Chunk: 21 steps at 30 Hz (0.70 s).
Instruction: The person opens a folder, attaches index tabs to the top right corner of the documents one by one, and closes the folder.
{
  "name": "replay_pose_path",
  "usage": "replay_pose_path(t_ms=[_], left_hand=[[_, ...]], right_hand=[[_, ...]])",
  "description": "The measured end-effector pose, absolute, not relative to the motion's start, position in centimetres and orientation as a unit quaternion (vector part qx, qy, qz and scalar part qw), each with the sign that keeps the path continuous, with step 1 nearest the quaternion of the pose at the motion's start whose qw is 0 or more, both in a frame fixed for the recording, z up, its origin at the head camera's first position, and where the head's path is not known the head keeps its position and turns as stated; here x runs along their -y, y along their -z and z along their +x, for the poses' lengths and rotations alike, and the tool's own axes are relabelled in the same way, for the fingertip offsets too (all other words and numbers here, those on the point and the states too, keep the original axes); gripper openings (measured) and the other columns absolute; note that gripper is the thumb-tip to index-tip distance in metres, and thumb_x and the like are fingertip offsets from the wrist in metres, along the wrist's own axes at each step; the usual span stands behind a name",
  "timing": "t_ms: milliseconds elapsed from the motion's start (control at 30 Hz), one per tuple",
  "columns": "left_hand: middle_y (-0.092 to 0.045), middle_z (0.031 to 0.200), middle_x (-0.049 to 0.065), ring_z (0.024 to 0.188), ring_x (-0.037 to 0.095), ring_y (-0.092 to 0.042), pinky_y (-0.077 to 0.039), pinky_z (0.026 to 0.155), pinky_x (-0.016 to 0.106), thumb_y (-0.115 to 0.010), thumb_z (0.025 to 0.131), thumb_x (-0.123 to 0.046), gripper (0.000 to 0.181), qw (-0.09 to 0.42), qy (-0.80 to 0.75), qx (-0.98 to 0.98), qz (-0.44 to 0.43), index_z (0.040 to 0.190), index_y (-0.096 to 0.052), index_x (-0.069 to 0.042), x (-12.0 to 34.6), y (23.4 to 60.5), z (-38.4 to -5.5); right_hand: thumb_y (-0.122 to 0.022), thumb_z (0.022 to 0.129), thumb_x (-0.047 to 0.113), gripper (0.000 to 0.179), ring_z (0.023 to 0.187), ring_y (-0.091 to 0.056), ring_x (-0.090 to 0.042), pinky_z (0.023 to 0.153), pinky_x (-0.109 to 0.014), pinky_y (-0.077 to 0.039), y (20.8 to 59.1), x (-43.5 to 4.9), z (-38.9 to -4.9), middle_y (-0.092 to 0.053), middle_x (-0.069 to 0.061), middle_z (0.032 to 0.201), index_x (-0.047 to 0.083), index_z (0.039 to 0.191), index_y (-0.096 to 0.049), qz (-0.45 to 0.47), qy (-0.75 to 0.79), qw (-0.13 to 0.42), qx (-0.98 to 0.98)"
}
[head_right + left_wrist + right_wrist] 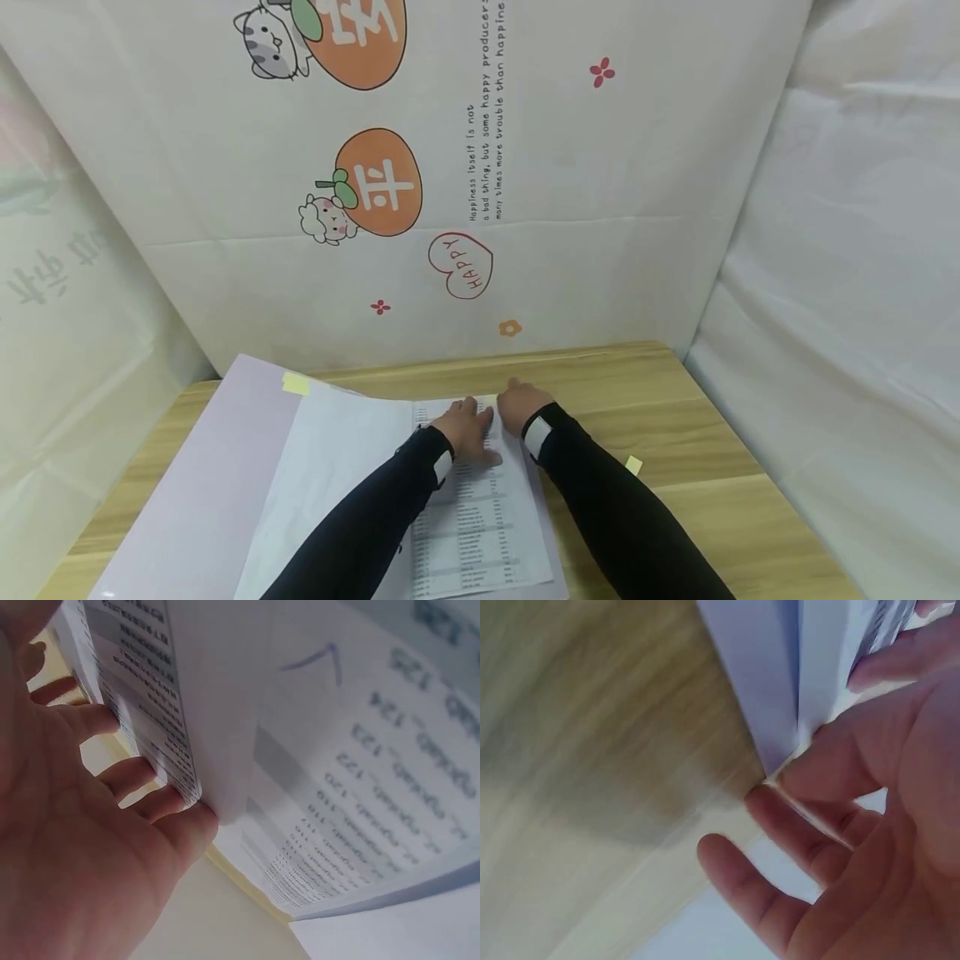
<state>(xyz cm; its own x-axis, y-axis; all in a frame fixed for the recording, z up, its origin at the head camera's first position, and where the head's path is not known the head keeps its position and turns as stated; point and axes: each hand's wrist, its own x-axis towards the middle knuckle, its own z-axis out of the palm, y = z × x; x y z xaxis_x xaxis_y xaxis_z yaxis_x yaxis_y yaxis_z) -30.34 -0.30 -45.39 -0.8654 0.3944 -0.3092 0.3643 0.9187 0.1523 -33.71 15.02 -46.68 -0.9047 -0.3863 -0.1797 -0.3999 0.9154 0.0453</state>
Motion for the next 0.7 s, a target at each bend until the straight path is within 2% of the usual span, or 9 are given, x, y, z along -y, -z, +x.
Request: replay_pose_path(t_ms=[100,200,300,367,433,533,700], left_hand=[[-0.027,0.159,0.01,0.144,0.03,-0.024,-0.036,0.107,0.045,-0.07,0.083,-0.063,0.087,0.187,-0.07,-0.961,0.189,0.156,-0.036,-0.029,0.4,45.3,-30.2],[-0.021,0.163,0.008,0.147,0.034,-0.02,-0.033,0.107,0.055,-0.074,0.081,-0.062,0.085,0.205,-0.092,-0.959,0.174,0.154,-0.038,-0.037,0.5,45.2,-30.0],[-0.018,0.164,0.008,0.147,0.037,-0.018,-0.031,0.106,0.061,-0.076,0.078,-0.062,0.084,0.211,-0.101,-0.958,0.166,0.152,-0.041,-0.041,0.7,45.0,-29.7],[-0.017,0.164,0.009,0.147,0.038,-0.017,-0.03,0.107,0.061,-0.076,0.077,-0.063,0.084,0.211,-0.097,-0.958,0.166,0.151,-0.04,-0.043,0.8,44.9,-29.6],[-0.014,0.164,0.01,0.148,0.038,-0.015,-0.029,0.108,0.061,-0.075,0.076,-0.065,0.087,0.212,-0.091,-0.957,0.175,0.152,-0.038,-0.045,0.9,44.9,-29.5],[-0.01,0.165,0.011,0.148,0.039,-0.011,-0.026,0.11,0.06,-0.076,0.072,-0.069,0.093,0.216,-0.083,-0.956,0.182,0.152,-0.033,-0.049,0.9,45.5,-29.5],[-0.008,0.165,0.012,0.148,0.04,-0.01,-0.024,0.11,0.061,-0.076,0.07,-0.071,0.097,0.214,-0.074,-0.956,0.187,0.153,-0.03,-0.05,0.9,45.6,-29.3]], right_hand=[[-0.061,0.098,0.011,0.026,0.105,-0.062,-0.038,0.085,-0.048,-0.053,46.7,-15.0,-33.7,-0.056,-0.026,0.127,0.004,0.122,-0.067,-0.198,-0.056,0.072,-0.976],[-0.061,0.1,0.02,0.037,0.107,-0.06,-0.043,0.085,-0.053,-0.052,46.5,-14.5,-33.4,-0.061,-0.025,0.123,0.011,0.135,-0.062,-0.216,-0.057,0.089,-0.971],[-0.059,0.101,0.027,0.048,0.118,-0.052,-0.047,0.088,-0.058,-0.049,46.5,-14.2,-33.2,-0.063,-0.02,0.124,0.024,0.149,-0.05,-0.23,-0.054,0.11,-0.966],[-0.06,0.101,0.028,0.049,0.118,-0.053,-0.045,0.088,-0.057,-0.049,46.2,-14.1,-33.0,-0.063,-0.019,0.124,0.022,0.149,-0.05,-0.227,-0.061,0.111,-0.966],[-0.062,0.1,0.025,0.043,0.111,-0.058,-0.038,0.084,-0.05,-0.052,45.9,-14.2,-32.9,-0.063,-0.019,0.119,0.013,0.141,-0.057,-0.218,-0.071,0.102,-0.968],[-0.064,0.099,0.021,0.029,0.092,-0.062,-0.029,0.076,-0.044,-0.055,45.3,-14.5,-32.6,-0.06,-0.018,0.113,0.004,0.123,-0.066,-0.2,-0.071,0.099,-0.972],[-0.065,0.096,0.017,0.02,0.101,-0.062,-0.036,0.081,-0.047,-0.054,45.4,-14.5,-31.9,-0.065,-0.019,0.11,0.005,0.111,-0.071,-0.217,-0.061,0.118,-0.967]])
